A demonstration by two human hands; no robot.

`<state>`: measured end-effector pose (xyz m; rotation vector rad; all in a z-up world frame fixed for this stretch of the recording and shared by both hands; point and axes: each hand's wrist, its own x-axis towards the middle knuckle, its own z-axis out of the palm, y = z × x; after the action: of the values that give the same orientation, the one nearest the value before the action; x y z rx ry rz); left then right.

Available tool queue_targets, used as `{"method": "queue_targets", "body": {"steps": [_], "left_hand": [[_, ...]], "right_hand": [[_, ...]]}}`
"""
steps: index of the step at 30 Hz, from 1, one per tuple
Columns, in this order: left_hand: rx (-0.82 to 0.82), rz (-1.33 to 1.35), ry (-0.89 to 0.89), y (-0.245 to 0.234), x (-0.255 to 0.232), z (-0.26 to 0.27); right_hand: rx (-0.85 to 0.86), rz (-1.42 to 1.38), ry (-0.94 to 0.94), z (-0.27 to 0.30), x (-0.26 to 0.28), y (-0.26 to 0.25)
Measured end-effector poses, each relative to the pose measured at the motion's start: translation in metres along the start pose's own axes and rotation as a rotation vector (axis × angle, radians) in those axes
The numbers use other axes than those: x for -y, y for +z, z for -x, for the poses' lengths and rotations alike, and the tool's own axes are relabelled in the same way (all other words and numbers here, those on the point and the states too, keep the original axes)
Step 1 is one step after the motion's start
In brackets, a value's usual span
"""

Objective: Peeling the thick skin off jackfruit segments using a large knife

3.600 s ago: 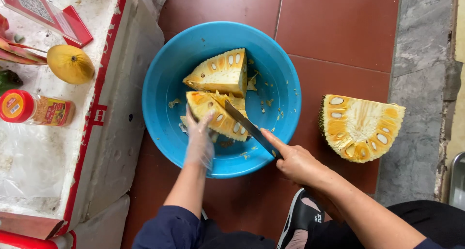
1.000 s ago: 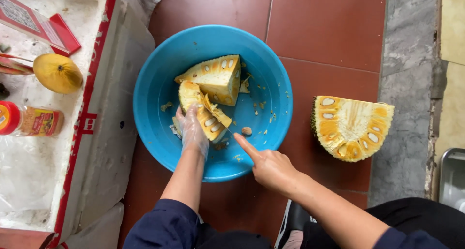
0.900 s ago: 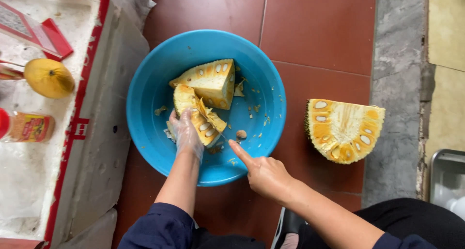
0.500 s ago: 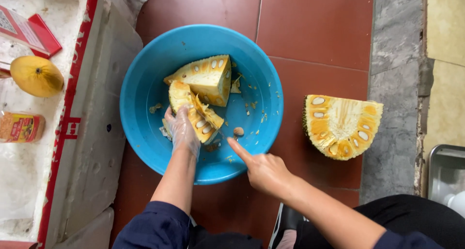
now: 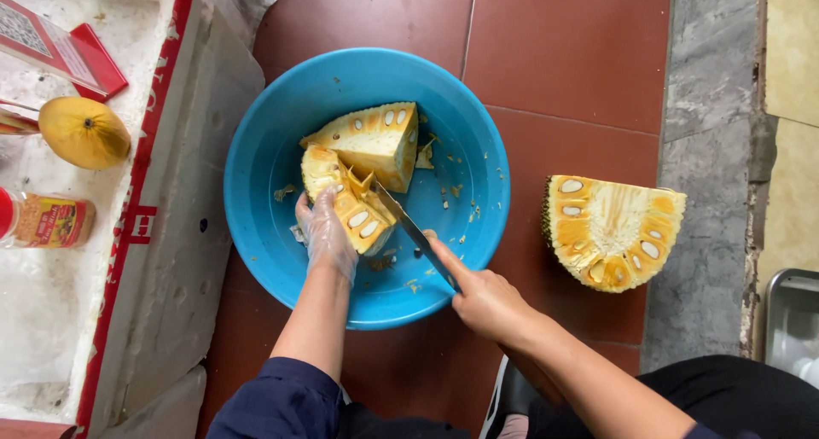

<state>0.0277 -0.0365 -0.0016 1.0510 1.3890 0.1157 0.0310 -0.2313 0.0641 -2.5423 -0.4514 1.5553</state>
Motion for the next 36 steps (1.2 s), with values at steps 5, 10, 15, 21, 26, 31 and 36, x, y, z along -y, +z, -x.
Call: {"method": "queue_targets", "body": {"steps": [5, 10, 15, 21, 26, 31, 36], "left_hand": [[-0.039, -0.016, 0.015, -0.001, 0.017, -0.027], [-0.036, -0.006, 0.030, -0.006, 0.031, -0.049], [-0.030, -0.097, -0.009, -0.008, 0.013, -0.028], [-0.017, -0.087, -0.008, -0.002, 0.007, -0.023], [0.000, -0.075, 0.001, -0.004, 0.005, -0.013], [0.022, -0.191, 0.006, -0.015, -0.002, 0.006], [0.056, -0.150, 0.028, 0.000, -0.013, 0.003]], "right_hand": [[-0.042, 0.042, -0.105, 0.005, 0.011, 0.000], [-0.082, 0.200, -0.187, 0.004, 0.010, 0.004], [-0.112, 0.180, -0.215, -0.006, 0.013, 0.008], [-0.158, 0.174, -0.234, -0.012, 0.010, 0.013], [-0.241, 0.098, -0.326, -0.021, 0.012, 0.023], [-0.235, 0.183, -0.286, -0.027, 0.022, 0.017], [-0.196, 0.224, -0.256, -0.017, 0.016, 0.020]]}}
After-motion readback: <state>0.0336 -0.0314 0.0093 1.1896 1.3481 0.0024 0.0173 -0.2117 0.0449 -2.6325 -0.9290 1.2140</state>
